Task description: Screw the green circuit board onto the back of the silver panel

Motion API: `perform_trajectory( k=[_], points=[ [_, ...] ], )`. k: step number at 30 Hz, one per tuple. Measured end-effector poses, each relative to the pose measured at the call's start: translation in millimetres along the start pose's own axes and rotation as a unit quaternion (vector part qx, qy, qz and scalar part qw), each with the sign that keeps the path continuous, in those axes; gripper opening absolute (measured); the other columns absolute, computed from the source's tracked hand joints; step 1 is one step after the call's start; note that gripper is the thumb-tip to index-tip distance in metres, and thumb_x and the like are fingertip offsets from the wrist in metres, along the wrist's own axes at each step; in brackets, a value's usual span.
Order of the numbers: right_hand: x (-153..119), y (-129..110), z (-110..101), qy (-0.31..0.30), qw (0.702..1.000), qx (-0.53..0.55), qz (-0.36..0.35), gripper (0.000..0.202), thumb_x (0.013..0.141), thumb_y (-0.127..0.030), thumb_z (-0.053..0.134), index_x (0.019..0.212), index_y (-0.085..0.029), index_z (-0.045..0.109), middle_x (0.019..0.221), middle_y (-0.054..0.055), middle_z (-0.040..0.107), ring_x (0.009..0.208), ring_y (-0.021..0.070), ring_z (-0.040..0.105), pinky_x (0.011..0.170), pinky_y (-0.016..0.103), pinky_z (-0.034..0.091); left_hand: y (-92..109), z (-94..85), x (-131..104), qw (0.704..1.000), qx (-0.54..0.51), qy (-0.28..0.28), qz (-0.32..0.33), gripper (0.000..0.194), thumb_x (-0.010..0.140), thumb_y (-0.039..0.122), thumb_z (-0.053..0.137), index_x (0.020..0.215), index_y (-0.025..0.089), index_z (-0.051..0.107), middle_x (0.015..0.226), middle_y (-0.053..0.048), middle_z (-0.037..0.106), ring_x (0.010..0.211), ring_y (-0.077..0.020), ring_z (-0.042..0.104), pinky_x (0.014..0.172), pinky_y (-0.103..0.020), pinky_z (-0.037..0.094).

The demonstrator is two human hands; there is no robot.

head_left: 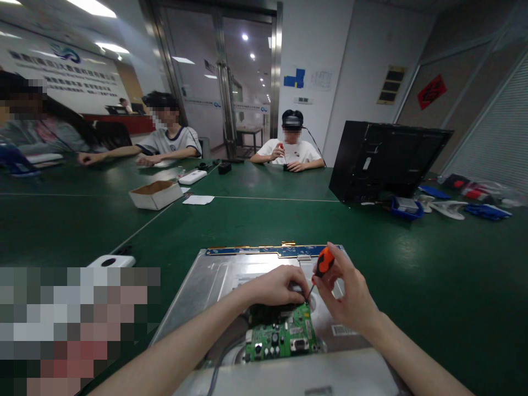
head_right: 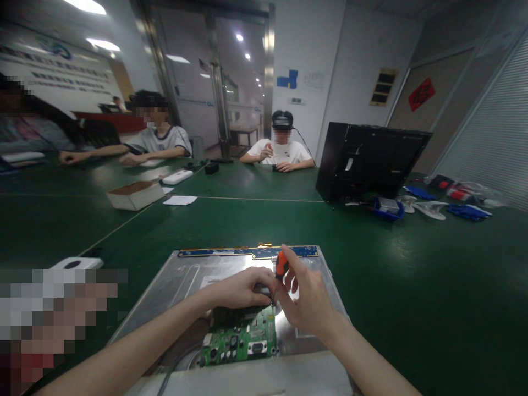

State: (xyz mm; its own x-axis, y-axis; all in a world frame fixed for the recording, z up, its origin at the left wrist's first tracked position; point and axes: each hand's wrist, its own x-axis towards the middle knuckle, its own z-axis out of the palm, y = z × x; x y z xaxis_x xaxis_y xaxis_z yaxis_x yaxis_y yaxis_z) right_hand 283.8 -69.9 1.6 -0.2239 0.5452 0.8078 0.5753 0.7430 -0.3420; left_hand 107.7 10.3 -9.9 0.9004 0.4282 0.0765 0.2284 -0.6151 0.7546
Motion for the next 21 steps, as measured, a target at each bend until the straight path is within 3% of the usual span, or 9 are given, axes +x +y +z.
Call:
perform_trajectory(
  k=[7,14,21],
  points=[
    [1.4,0.7,1.0,0.017,0.999,-0.024,-0.023,0.063,0.091,-0.020,0.054,0.145,-0.025,0.023,0.067,-0.004,0.058,0.044,0.0103,0.052,0.039,0.020,0.044,-3.4,-0.8,0.0,1.000,0.009,-0.006,-0.002,0.022,0.074,0.008,0.069,0.087,0.024,0.075,0.084,0.002,0.063,0.082,-0.0156,0.058,0.075,-0.023,0.044],
    [-1.3,-0.3,-2.0,-0.012,1.000,0.011,0.002,0.063,0.090,-0.012,0.047,0.146,-0.021,0.020,0.079,0.004,0.064,0.055,0.0148,0.060,0.047,0.027,0.051,-2.7,0.1,0.2,1.000,-0.008,-0.005,0.001,0.020,0.074,0.005,0.068,0.085,0.020,0.074,0.089,0.001,0.066,0.086,-0.0169,0.060,0.079,-0.025,0.045],
    [-6.7,3.0,0.4,0.001,1.000,-0.005,0.010,0.064,0.089,-0.014,0.051,0.145,-0.021,0.022,0.073,0.000,0.061,0.052,0.0145,0.059,0.045,0.026,0.051,-2.8,1.4,-0.5,1.000,-0.005,0.007,-0.020,0.017,0.072,0.006,0.067,0.082,0.019,0.070,0.086,0.001,0.066,0.082,-0.0160,0.059,0.076,-0.024,0.044]
  ],
)
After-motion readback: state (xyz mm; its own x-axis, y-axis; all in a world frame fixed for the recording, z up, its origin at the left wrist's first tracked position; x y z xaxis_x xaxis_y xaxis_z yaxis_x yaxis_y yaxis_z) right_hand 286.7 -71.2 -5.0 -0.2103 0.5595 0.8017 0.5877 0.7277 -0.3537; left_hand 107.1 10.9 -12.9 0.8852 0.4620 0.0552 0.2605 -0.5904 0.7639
